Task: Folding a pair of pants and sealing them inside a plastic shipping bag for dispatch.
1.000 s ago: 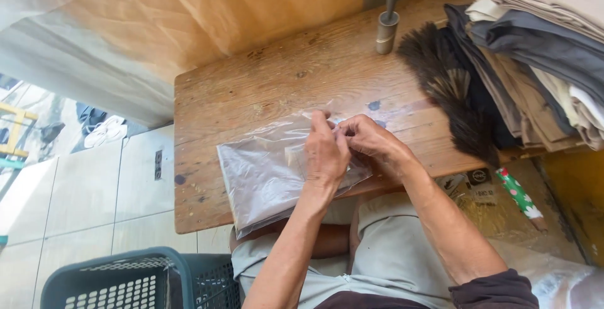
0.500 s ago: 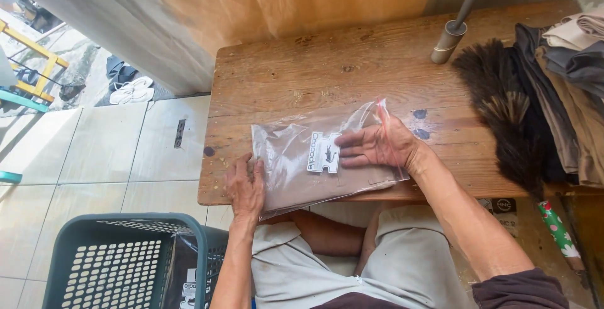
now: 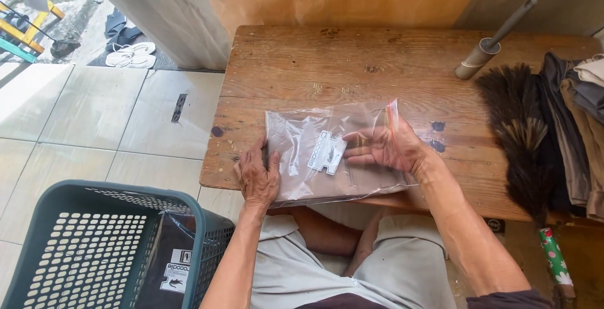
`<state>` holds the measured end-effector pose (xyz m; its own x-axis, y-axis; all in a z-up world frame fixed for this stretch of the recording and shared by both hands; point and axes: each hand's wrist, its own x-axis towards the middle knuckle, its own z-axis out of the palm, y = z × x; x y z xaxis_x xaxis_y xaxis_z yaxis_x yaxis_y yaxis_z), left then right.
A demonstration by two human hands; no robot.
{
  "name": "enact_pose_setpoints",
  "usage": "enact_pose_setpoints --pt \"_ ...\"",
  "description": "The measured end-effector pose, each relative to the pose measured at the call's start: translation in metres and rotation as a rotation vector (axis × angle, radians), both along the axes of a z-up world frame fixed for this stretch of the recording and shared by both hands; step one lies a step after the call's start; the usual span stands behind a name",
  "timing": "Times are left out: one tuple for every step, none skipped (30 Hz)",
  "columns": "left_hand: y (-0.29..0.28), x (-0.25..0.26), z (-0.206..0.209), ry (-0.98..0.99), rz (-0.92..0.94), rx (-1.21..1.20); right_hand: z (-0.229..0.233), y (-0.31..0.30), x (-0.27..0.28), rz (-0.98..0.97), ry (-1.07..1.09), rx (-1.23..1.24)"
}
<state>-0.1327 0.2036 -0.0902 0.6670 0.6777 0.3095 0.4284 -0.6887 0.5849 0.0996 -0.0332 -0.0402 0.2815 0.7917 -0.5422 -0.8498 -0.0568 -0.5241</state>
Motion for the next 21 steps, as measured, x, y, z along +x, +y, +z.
enact_pose_setpoints --pt "0.001 0.0 -0.003 -0.003 0.006 -0.003 0.008 0.002 -0.005 0.006 -0.003 -0.003" --pt "0.002 0.001 -0.006 0.014 0.008 -0.005 0.015 0.002 -0.011 -0.04 -0.024 -0.008" --pt "0.003 0.002 -0.009 0.031 0.01 -0.008 0.023 0.002 -0.016 -0.085 -0.045 -0.014" --pt "0.003 0.002 -0.009 0.031 0.008 -0.011 0.025 0.004 -0.018 -0.087 -0.045 -0.018" --pt "0.003 0.002 -0.009 0.04 0.011 -0.01 0.028 0.005 -0.02 -0.099 -0.043 -0.014" --pt "0.003 0.002 -0.008 0.049 0.013 -0.008 0.03 0.007 -0.023 -0.113 -0.04 -0.009" --pt "0.002 0.002 -0.009 0.051 0.01 -0.011 0.023 0.007 -0.021 -0.116 -0.039 -0.011" --pt "0.003 0.002 -0.008 0.052 0.009 -0.005 0.017 0.01 -0.018 -0.111 -0.012 0.018" --pt "0.003 0.002 -0.008 0.053 0.009 0.001 0.011 0.012 -0.015 -0.106 0.014 0.046" --pt "0.003 0.003 -0.01 0.054 0.016 0.0 0.014 0.014 -0.016 -0.1 0.015 0.046" --pt "0.004 0.003 -0.011 0.05 0.014 -0.008 0.017 0.017 -0.016 -0.093 0.04 0.059" --pt "0.005 0.003 -0.013 0.049 0.013 -0.015 0.02 0.02 -0.017 -0.086 0.068 0.074" --pt "0.004 0.001 -0.013 0.051 0.021 -0.015 0.027 0.021 -0.019 -0.078 0.071 0.074" --pt "0.004 0.002 -0.013 0.044 0.016 -0.006 0.034 0.02 -0.021 -0.073 0.018 0.066" --pt "0.004 0.002 -0.012 0.037 0.011 0.003 0.041 0.019 -0.023 -0.068 -0.035 0.058" --pt "0.005 0.002 -0.013 0.039 0.009 0.003 0.036 0.013 -0.017 -0.069 -0.033 0.058" --pt "0.006 0.003 -0.014 0.044 0.012 0.004 0.032 0.007 -0.012 -0.072 -0.072 0.07" --pt "0.005 0.002 -0.016 0.051 0.015 0.002 0.026 -0.001 -0.007 -0.074 -0.11 0.08" --pt "0.004 0.001 -0.012 0.053 0.013 0.0 0.028 -0.004 -0.011 -0.076 -0.107 0.077" --pt "0.003 0.002 -0.008 0.063 0.017 -0.005 0.03 -0.008 -0.014 -0.065 -0.101 0.102" --pt "0.001 0.002 -0.004 0.073 0.021 -0.009 0.032 -0.012 -0.017 -0.054 -0.094 0.127"
